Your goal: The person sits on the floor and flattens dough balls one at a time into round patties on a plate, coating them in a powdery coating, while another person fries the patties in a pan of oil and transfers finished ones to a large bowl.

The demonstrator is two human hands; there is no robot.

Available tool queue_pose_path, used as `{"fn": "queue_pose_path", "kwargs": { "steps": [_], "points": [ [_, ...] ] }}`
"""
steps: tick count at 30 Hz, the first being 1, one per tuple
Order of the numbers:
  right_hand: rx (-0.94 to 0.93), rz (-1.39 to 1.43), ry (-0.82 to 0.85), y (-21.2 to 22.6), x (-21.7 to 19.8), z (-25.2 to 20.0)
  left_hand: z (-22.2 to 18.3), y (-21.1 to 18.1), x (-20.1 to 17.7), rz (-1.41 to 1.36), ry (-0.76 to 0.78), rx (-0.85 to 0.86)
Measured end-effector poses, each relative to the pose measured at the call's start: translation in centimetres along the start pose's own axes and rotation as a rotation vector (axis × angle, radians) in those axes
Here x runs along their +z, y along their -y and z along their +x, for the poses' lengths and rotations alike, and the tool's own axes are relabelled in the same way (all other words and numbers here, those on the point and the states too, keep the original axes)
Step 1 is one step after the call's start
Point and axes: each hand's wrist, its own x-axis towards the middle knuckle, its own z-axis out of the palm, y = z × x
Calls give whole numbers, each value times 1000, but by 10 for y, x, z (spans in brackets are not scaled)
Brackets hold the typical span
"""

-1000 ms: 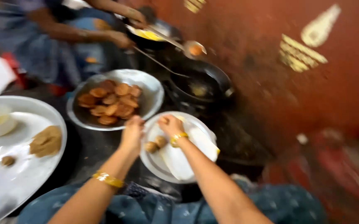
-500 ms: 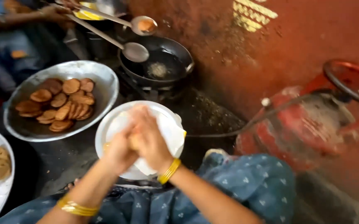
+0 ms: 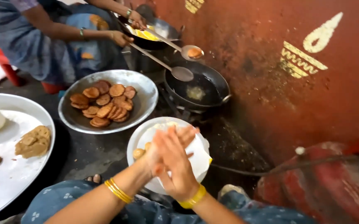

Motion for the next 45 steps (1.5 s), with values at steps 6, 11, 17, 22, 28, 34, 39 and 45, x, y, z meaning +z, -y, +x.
{"fn": "queue_pose_path", "kwargs": {
  "steps": [6,11,17,22,28,34,39,45],
  "points": [
    [13,-59,-42,-10,0,31,4,29,-26,25,40,-101],
    [-82,-78,32,-13,9,2,-11,-11,-2,-119,-41,29],
    [71,96,15,0,22,11,-12,-6,-15,-73,-257,-112],
    [239,102,109,-36,44,1,-14,-48,-24,35,-635,193],
    [1091,1065,60,-235,53,-17,-12,-67,-46,229,-795,444],
    [1193,835,97,-308,46,12,-13,-67,-37,228,-745,313],
    [584,-286,193,-249,57,38,-9,-62,-47,351,-709,315],
    [204,-403,240,-259,75,9,-4,-58,-56,361,-695,317]
  ]
}}
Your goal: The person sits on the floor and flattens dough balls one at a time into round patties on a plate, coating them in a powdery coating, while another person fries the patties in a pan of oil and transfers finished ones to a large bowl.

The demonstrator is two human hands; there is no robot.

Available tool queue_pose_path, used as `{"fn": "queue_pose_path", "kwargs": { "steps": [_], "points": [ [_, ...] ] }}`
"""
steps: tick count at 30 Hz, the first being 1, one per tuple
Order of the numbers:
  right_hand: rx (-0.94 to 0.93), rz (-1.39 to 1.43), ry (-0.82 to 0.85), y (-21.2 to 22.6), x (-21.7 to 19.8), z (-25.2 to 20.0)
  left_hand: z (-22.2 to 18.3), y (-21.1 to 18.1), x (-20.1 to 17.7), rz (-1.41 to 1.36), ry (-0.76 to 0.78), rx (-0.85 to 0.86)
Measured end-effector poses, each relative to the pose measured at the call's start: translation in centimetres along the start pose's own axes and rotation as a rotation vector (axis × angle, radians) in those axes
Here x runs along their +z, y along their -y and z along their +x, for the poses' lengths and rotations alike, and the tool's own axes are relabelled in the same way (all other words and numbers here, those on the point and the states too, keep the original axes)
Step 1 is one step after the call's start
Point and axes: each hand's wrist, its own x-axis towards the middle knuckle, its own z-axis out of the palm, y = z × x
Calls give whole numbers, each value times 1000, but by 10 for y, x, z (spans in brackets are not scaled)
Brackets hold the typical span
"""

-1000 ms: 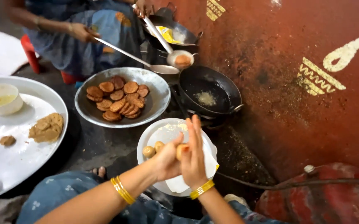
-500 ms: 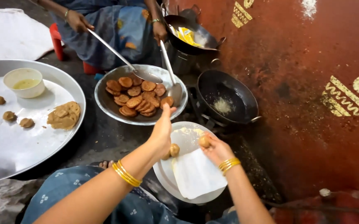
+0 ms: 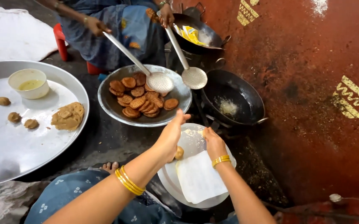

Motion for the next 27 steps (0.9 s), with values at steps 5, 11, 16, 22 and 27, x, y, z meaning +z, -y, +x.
{"fn": "queue_pose_path", "kwargs": {
  "steps": [5,11,16,22,27],
  "points": [
    [-84,-38,-6,6,2,-8,-21,-9,8,236,82,-110],
    [173,75,91,14,-19,5,-35,48,5,1474,348,186],
    [821,816,221,-49,-10,5,-62,84,0,1746,650,301],
    [947,1449,201,-54,-11,-12,-66,118,-7,1898,863,527],
    [403,339,167,13,-11,-18,-58,138,-11,1766,797,779]
  ]
}}
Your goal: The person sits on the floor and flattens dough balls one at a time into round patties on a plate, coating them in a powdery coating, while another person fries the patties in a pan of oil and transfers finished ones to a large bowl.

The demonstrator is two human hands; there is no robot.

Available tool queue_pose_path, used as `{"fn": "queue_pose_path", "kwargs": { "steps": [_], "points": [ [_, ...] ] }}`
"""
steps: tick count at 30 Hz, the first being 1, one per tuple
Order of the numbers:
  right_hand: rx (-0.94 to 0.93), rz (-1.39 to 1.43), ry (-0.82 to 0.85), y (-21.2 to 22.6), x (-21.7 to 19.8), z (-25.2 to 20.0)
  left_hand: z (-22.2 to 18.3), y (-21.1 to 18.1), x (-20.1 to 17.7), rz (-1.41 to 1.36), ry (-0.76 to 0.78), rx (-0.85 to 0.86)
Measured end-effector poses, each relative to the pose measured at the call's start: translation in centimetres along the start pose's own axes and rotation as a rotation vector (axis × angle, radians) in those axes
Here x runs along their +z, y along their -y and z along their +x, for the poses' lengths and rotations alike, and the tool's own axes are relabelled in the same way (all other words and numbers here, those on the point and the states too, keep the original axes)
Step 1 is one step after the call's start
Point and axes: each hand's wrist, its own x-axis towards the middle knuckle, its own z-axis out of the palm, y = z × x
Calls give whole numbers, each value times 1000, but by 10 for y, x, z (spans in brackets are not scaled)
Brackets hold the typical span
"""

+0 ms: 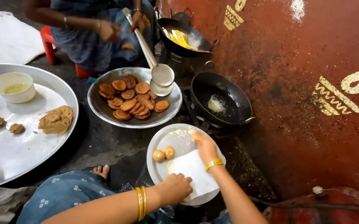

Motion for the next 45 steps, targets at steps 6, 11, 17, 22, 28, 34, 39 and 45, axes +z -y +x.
{"fn": "queue_pose_path", "kwargs": {
  "steps": [6,11,17,22,28,34,39,45],
  "points": [
    [-67,67,-42,-9,-3,10,4,7,2,22,32,1],
    [423,903,233,-53,-52,-21,9,15,13,-92,55,-17],
    [197,416,208,-34,-52,-114,-2,23,-10,-155,77,-276],
    [-267,-261,121,6,-34,-164,-9,32,21,67,-153,-339],
    [-373,-562,310,45,-35,-177,-18,9,-2,108,-14,-378],
    [-210,-602,520,87,-54,-125,-16,12,0,213,60,-410],
    [-399,-325,353,59,0,-45,-7,14,38,364,64,-375],
    [-611,-415,697,131,13,-28,-2,7,31,378,107,-377]
  ]
}}
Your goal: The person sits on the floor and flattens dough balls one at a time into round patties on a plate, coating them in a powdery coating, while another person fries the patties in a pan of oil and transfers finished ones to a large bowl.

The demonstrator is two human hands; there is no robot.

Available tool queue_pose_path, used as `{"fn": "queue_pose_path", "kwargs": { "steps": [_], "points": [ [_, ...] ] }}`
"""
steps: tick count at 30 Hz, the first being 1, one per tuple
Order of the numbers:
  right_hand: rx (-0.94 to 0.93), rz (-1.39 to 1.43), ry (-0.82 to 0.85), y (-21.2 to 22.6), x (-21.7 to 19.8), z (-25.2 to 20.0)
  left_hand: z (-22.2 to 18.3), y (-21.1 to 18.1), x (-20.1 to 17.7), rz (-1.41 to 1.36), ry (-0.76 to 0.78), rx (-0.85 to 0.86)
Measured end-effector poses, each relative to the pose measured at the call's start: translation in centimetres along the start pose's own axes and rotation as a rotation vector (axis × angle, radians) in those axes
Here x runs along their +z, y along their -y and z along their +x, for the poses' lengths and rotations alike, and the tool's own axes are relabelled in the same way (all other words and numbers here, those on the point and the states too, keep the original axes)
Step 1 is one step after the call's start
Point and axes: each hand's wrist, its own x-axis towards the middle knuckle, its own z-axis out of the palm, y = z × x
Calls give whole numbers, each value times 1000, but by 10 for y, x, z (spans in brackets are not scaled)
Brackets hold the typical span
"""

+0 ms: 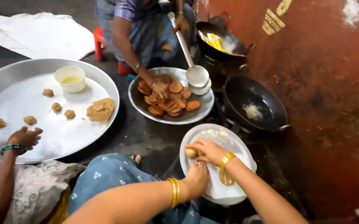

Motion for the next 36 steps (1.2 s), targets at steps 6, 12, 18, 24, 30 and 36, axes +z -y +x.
{"fn": "queue_pose_path", "kwargs": {
  "steps": [6,12,18,24,30,36],
  "points": [
    [7,-103,36,6,2,5,-14,9,-32,-67,105,49],
    [470,554,-252,-35,25,26,-16,13,-38,-50,74,71],
    [725,1376,-351,-152,78,39,8,15,9,-214,-76,-21],
    [533,596,-285,-126,48,-85,41,36,46,-302,-144,-239],
    [322,70,-255,-10,86,-158,52,45,40,-478,-100,-371],
    [222,-19,-196,21,59,-162,46,50,32,-640,-6,-359]
  ]
}}
